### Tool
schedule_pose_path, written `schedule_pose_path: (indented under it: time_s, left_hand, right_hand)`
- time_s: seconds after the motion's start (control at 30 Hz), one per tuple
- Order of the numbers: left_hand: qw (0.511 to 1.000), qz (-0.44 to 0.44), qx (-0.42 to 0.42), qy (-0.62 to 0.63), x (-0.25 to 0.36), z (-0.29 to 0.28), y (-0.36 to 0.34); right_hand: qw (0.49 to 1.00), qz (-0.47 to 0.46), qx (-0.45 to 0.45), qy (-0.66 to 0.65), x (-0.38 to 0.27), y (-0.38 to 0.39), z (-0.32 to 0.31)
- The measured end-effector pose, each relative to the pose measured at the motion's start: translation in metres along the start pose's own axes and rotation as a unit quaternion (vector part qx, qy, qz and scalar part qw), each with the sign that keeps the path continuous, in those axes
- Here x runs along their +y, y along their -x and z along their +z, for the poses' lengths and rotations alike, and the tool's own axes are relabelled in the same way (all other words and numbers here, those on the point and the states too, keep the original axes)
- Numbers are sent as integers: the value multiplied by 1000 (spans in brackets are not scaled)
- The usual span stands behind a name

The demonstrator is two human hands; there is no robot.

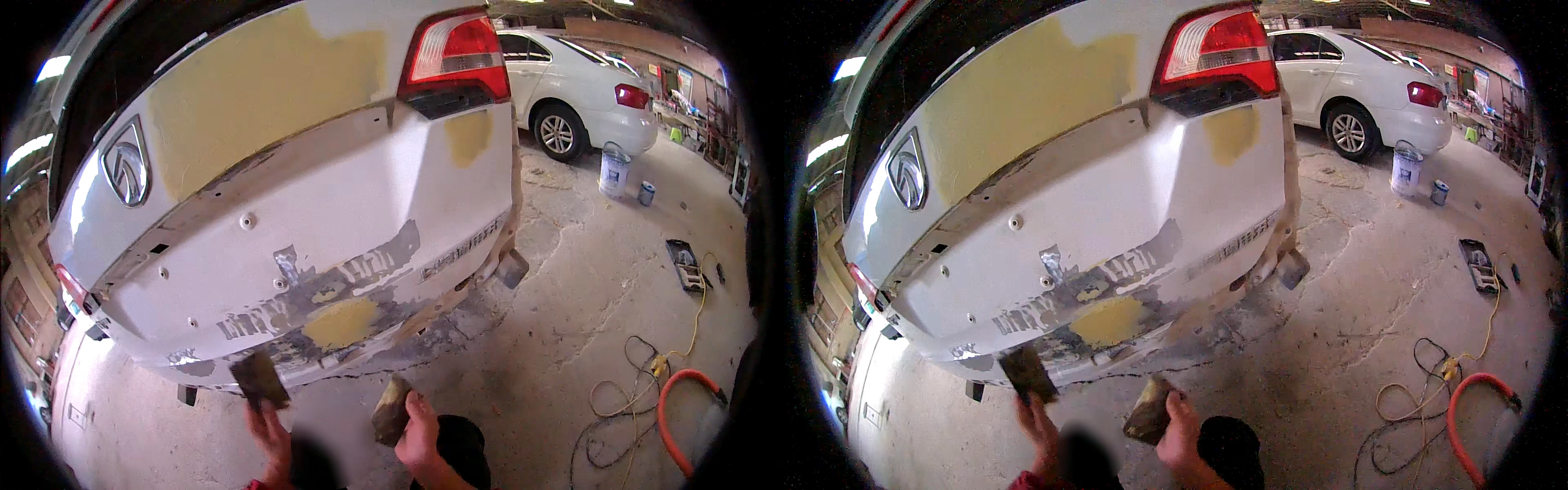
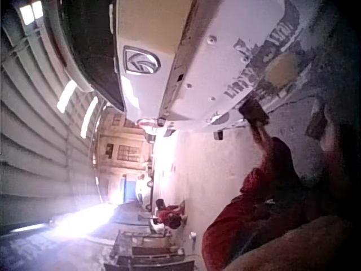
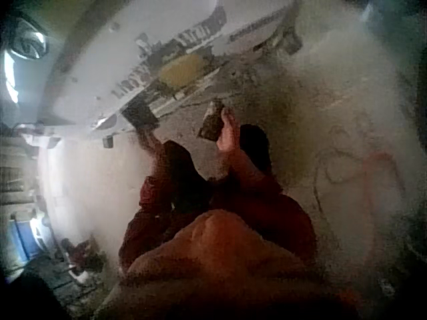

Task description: The person applies a beige body filler to the rear bumper of a white car using a metal spreader. They repeatedly scoop the filler from a container and spread it across the damaged surface, smoothing it out to cover the area.

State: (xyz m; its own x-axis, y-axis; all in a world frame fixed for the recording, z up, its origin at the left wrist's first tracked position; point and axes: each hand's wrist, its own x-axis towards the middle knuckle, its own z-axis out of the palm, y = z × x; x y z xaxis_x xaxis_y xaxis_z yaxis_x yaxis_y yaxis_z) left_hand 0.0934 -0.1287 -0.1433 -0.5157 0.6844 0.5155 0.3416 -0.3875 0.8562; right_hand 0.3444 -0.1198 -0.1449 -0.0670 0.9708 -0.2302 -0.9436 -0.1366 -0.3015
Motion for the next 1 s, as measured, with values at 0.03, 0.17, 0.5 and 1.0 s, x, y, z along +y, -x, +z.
schedule_pose_path:
  time_s: [0.03, 0.17, 0.5, 1.0]
  left_hand:
    - [999, 25, 5, 27, -4, -10, -24]
    - [984, 56, 19, 168, 59, 13, -77]
    - [984, 86, -67, 141, 45, 24, -122]
    - [986, 71, -108, 108, 10, 23, -141]
  right_hand:
    - [1000, -1, -14, 4, -9, -7, -4]
    - [994, -68, -35, 80, -33, -40, -12]
    - [422, -676, -139, 588, -140, -119, 62]
    - [229, -662, -114, 705, -145, -173, 70]
